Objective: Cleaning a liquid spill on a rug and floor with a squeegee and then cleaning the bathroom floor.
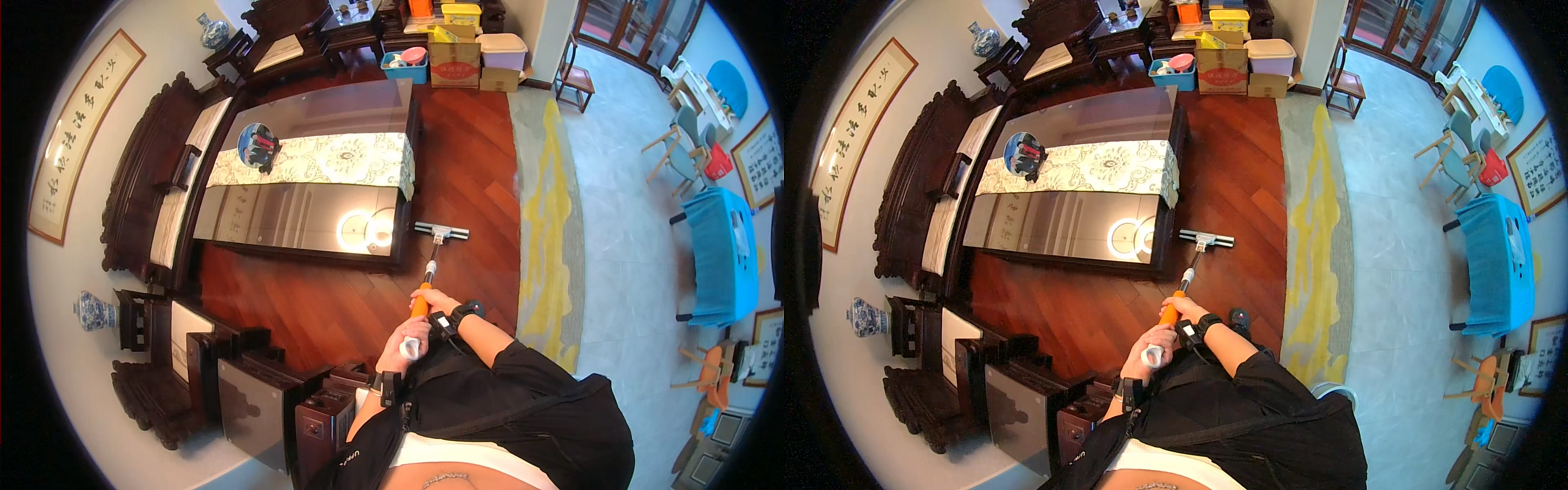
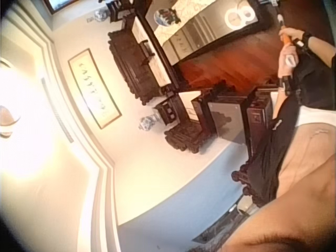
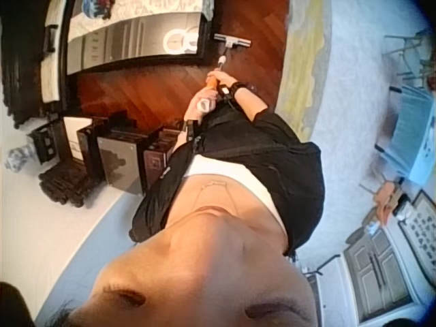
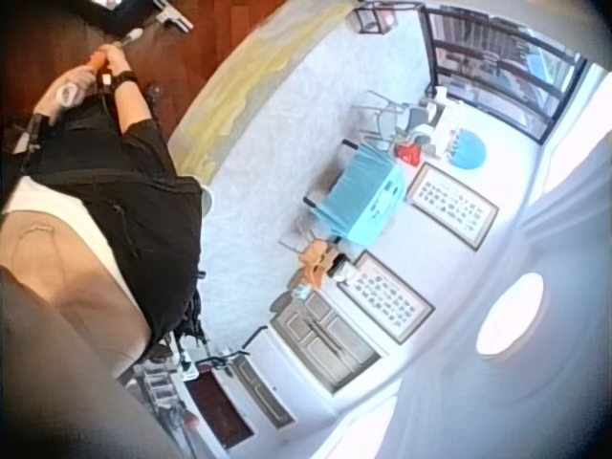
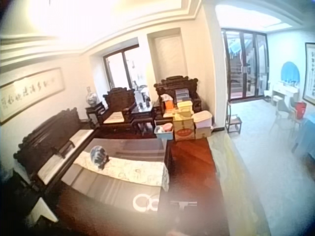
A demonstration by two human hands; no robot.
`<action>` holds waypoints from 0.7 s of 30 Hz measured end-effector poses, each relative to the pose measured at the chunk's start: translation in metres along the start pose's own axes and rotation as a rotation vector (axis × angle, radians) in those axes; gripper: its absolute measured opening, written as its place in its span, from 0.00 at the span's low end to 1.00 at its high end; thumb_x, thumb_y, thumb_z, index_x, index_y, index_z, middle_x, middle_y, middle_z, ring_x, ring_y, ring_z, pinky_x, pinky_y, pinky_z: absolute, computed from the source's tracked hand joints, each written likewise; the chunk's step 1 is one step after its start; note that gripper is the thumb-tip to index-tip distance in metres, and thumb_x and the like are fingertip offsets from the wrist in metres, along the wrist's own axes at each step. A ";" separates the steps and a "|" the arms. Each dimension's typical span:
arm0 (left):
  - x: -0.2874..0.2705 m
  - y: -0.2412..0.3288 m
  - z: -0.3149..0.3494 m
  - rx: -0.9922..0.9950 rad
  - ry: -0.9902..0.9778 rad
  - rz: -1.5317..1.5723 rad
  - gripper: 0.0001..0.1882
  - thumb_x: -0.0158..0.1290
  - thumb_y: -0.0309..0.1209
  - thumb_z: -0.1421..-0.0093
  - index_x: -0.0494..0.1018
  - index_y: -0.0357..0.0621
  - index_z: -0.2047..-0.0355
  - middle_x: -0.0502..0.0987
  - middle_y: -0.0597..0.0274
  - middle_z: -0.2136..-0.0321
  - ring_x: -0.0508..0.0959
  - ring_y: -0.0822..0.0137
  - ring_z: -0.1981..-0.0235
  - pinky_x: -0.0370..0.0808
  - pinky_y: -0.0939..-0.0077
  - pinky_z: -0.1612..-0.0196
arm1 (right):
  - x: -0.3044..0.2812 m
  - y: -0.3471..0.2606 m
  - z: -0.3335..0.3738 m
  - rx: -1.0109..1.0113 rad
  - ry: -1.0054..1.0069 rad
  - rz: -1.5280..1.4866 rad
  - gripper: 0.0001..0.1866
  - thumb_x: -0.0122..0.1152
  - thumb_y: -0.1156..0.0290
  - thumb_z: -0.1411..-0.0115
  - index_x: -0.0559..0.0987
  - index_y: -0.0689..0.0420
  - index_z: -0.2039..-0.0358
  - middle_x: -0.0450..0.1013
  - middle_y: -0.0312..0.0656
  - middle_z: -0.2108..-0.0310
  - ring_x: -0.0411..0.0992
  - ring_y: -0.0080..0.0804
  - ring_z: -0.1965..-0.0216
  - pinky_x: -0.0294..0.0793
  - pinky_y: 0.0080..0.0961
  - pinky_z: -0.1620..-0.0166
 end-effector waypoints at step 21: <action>0.001 -0.001 -0.003 0.032 0.006 0.012 0.09 0.38 0.23 0.45 0.56 0.40 0.82 0.58 0.69 0.91 0.60 0.78 0.91 0.62 0.87 0.84 | -0.002 -0.004 0.005 -0.007 -0.009 0.036 0.05 0.52 0.78 0.53 0.66 0.63 0.77 0.65 0.44 0.82 0.67 0.36 0.79 0.70 0.31 0.72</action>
Point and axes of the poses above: each hand's wrist, its own z-axis away from the middle knuckle, its own x-axis out of the palm, y = z × x, the point moved 9 cm from there along -z, towards the middle knuckle
